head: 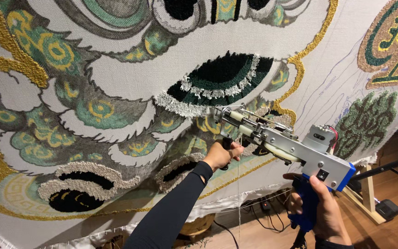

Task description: The person uses a handheld tufting gun to apply yarn to a stretched canvas, following a pre-drawn design. The operator guides the tool to create textured patterns, filling in sections of the artwork with consistent strokes.

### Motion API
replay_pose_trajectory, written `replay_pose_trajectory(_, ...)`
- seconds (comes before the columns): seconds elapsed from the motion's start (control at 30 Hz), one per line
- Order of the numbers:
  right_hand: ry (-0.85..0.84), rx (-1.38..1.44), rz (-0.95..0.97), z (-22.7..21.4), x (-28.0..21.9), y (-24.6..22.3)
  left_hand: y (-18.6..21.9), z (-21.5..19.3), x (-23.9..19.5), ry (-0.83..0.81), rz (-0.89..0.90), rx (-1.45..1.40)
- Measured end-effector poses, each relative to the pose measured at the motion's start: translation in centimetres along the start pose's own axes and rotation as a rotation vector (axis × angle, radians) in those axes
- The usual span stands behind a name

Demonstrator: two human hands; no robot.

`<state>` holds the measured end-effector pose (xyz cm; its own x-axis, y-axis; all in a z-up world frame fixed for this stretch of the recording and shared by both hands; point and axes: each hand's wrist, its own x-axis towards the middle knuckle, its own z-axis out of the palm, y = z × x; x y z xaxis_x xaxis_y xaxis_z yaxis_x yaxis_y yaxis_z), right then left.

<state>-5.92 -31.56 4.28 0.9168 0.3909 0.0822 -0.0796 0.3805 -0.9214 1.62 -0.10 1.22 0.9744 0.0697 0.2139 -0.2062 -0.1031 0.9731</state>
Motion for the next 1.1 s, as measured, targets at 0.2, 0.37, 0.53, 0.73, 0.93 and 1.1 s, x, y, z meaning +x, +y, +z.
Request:
replay_pose_trajectory(0.2,0.002,0.004,0.02,-0.5,0.2,1.3,-0.5,-0.6,-0.3,0.003,-0.095,0.118)
replay_pose_trajectory(0.37,-0.008,0.084,-0.004,-0.9,0.1,1.7,-0.2,-0.8,0.4,-0.02,0.016,0.125)
replay_pose_trajectory(0.53,0.054,0.029,0.042,-0.2,-0.2,1.1,1.5,-0.8,-1.5,-0.085,-0.123,-0.017)
replay_pose_trajectory(0.73,0.057,0.04,0.088,0.8,0.0,1.5,1.0,-1.0,-2.3,-0.047,-0.24,-0.044)
replay_pose_trajectory(0.93,0.068,0.039,0.093,1.1,0.1,1.8,0.4,-1.4,-2.0,-0.043,-0.263,-0.026)
replay_pose_trajectory(1.1,0.073,0.021,0.097,1.4,0.3,1.7,-0.3,-1.5,-1.8,-0.052,-0.248,-0.025)
